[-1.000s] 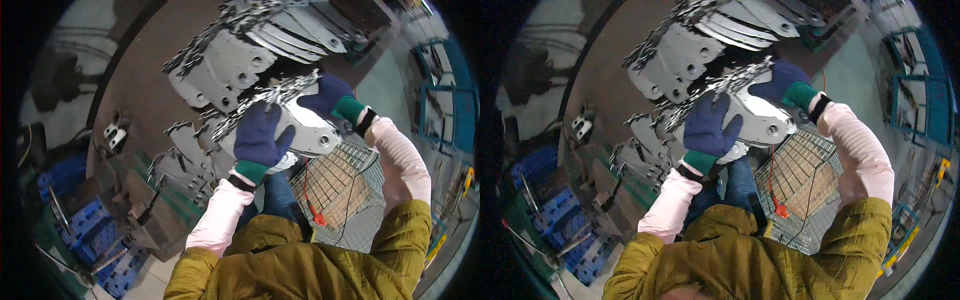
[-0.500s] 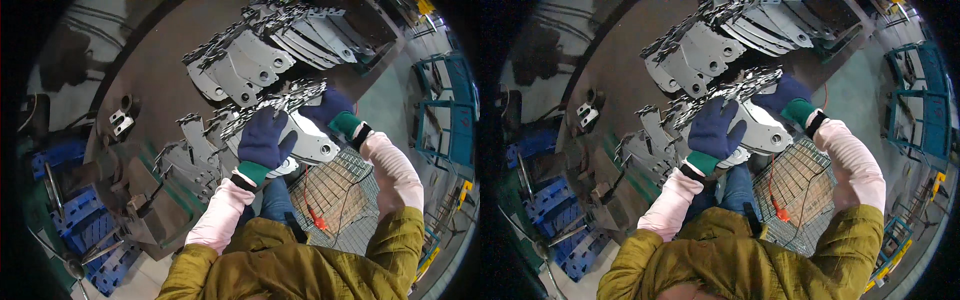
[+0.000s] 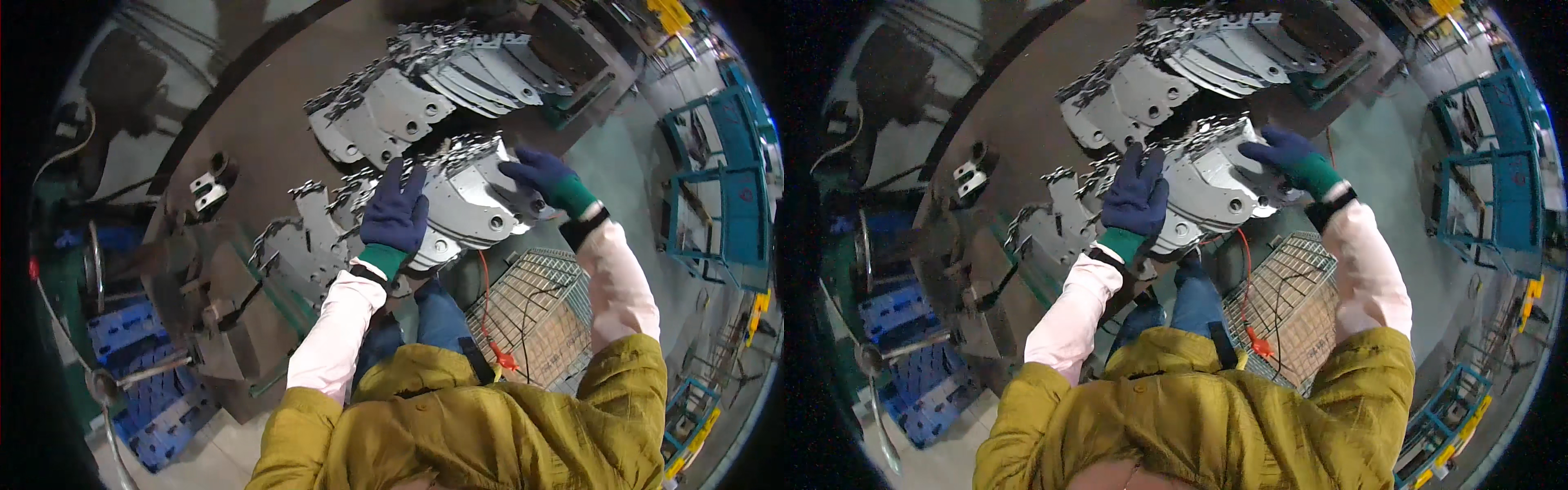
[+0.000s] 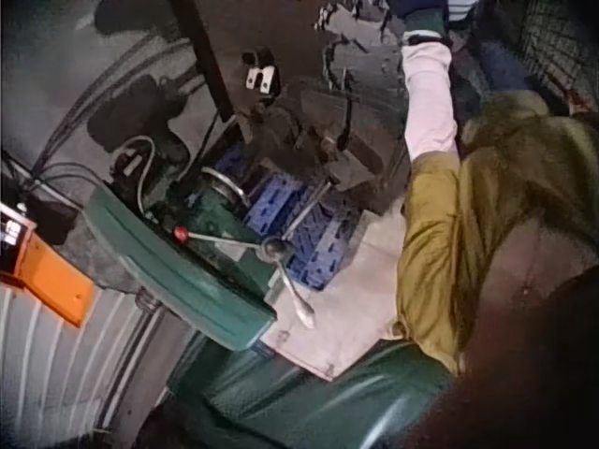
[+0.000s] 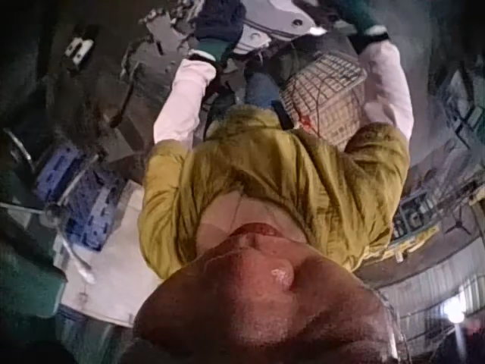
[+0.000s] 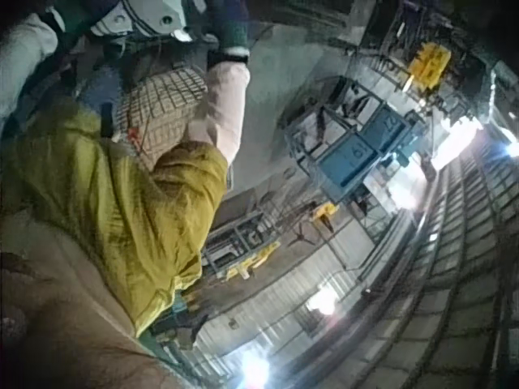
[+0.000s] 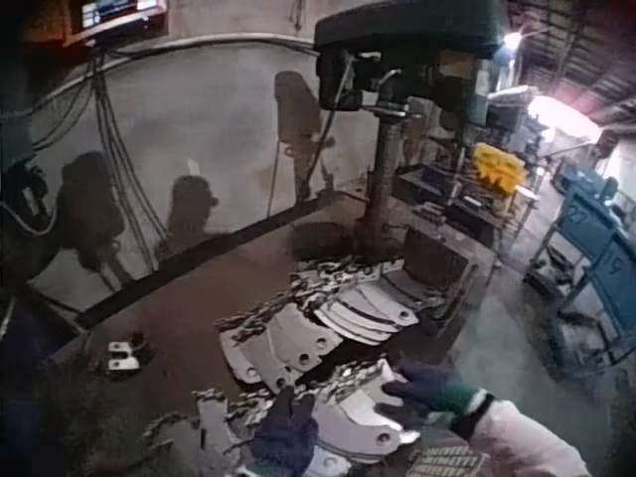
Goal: Transfer metal parts from a bin to a workbench and use a drill press to bore holes into them.
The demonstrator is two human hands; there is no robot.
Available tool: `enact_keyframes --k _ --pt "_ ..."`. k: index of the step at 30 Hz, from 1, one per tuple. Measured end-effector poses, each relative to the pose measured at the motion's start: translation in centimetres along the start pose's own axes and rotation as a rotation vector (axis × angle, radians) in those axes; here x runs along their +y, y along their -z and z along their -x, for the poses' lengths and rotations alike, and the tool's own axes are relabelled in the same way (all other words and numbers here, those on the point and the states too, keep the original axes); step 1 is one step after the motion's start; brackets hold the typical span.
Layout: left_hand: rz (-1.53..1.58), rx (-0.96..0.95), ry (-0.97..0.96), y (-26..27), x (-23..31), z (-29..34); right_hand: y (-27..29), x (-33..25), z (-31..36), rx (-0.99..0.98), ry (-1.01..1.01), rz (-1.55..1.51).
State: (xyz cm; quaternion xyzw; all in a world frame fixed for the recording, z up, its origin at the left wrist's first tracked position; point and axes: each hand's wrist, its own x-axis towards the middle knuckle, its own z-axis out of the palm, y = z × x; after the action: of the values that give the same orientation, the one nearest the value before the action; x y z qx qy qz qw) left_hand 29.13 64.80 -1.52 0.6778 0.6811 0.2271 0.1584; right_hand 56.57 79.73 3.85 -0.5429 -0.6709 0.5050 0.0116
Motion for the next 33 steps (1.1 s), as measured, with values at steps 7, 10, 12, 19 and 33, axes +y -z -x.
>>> enact_keyframes --k 7,10,12,19,33 --pt "-0.177 0.590 0.174 3.1 -6.3 7.6 -5.0 1.4 6.4 0.395 0.222 0.099" --pt "0.097 0.574 0.397 7.7 -5.9 13.7 -7.7 -1.1 8.9 0.610 0.638 0.291" --pt "0.022 0.572 0.435 9.2 -6.0 18.5 -10.0 -3.5 9.8 0.490 0.883 0.308" --pt "-0.337 0.484 0.337 13.6 -6.4 28.0 -23.7 -9.4 11.0 0.042 0.850 0.592" --pt "0.101 0.611 0.482 23.2 -11.9 45.7 -33.2 -6.2 10.4 0.380 0.156 0.244"
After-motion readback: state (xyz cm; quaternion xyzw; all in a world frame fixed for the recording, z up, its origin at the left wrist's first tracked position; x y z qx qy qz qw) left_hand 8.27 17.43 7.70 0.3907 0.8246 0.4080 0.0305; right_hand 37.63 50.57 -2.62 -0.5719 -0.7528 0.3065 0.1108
